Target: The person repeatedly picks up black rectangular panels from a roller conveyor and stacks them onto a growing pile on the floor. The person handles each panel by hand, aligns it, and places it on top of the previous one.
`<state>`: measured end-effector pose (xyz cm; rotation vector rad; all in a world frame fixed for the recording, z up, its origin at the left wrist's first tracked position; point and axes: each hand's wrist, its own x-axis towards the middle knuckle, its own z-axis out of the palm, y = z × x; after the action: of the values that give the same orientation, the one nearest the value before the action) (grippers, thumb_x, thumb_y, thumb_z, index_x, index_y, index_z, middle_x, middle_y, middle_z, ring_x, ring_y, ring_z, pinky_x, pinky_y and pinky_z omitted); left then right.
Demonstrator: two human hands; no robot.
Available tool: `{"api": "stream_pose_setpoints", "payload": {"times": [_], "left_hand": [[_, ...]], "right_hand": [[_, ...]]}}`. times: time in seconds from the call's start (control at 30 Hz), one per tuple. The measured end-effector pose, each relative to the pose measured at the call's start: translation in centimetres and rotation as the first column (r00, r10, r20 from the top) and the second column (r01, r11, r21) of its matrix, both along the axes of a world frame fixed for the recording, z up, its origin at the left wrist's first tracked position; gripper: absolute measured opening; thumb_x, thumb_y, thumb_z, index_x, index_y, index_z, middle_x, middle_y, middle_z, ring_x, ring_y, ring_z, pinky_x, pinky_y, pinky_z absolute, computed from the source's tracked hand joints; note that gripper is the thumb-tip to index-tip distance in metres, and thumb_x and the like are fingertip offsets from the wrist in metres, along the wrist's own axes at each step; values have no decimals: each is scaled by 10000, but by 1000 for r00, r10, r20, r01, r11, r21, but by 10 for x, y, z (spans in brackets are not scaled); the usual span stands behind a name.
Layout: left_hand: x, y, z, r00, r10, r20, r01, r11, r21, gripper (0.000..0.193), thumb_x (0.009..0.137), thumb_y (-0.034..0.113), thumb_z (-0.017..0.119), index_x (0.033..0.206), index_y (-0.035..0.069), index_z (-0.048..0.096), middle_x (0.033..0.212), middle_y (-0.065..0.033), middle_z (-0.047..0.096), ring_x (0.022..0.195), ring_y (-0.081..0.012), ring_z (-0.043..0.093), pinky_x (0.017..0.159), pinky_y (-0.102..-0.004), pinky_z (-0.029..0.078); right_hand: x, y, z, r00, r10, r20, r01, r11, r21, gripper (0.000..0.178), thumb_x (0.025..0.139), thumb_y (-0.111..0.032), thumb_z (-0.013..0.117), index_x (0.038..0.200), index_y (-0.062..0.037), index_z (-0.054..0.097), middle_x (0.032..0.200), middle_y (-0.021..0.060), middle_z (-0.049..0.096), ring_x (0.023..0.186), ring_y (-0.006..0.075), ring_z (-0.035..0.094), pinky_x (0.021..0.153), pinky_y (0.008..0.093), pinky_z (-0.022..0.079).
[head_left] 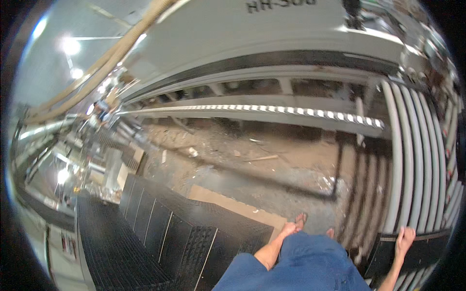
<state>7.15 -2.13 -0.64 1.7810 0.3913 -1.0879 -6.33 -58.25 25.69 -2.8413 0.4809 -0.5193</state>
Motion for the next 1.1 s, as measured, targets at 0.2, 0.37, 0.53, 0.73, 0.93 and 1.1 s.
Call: {"api": "stream_pose_setpoints", "payload": {"times": [0.2,0.37,0.53,0.73,0.93,1.1], "left_hand": [[-18,-12,6,860,486,-152,-491,871,11,200,913,229,624,913,37,679,812,-56,686,646,-146,623,563,-284,499],[-25,-13,17,859,484,-169,-493,870,-15,196,901,238,619,944,55,676,848,-54,692,695,-146,635,594,-294,513],[-27,-11,23,839,513,-183,-522,853,1,187,894,230,622,930,53,670,831,-50,684,692,-147,633,588,-296,509],[-29,-8,22,860,494,-129,-498,867,3,186,890,207,629,934,31,667,805,-64,674,676,-178,648,596,-311,527],[-34,1,11,853,502,-143,-509,861,-16,205,906,190,611,1004,15,657,848,-90,680,691,-196,656,619,-338,543],[-36,4,13,843,521,-134,-526,850,-8,225,925,203,606,1030,9,653,863,-95,680,678,-206,658,620,-350,547]], "right_hand": [[-7,-19,-13,999,30,36,-28,998,-50,339,1009,-170,497,723,2,439,689,132,421,705,326,440,833,442,395],[13,51,100,987,124,-100,-124,992,2,250,964,-143,564,759,-12,620,711,216,591,637,350,565,572,449,427],[16,53,105,985,164,-49,-165,986,-9,275,962,-131,552,716,-15,592,656,201,559,584,370,524,550,467,409],[9,36,83,989,104,-105,-110,992,-59,291,949,-171,559,709,-18,621,694,210,599,596,377,549,543,472,417],[-6,-16,-4,997,72,28,-71,997,-13,342,1006,-172,495,717,8,452,709,154,455,753,349,460,752,462,364],[-8,-20,-10,995,82,51,-81,996,-25,334,1000,-163,498,715,4,448,704,151,453,751,351,458,751,461,364]]}}
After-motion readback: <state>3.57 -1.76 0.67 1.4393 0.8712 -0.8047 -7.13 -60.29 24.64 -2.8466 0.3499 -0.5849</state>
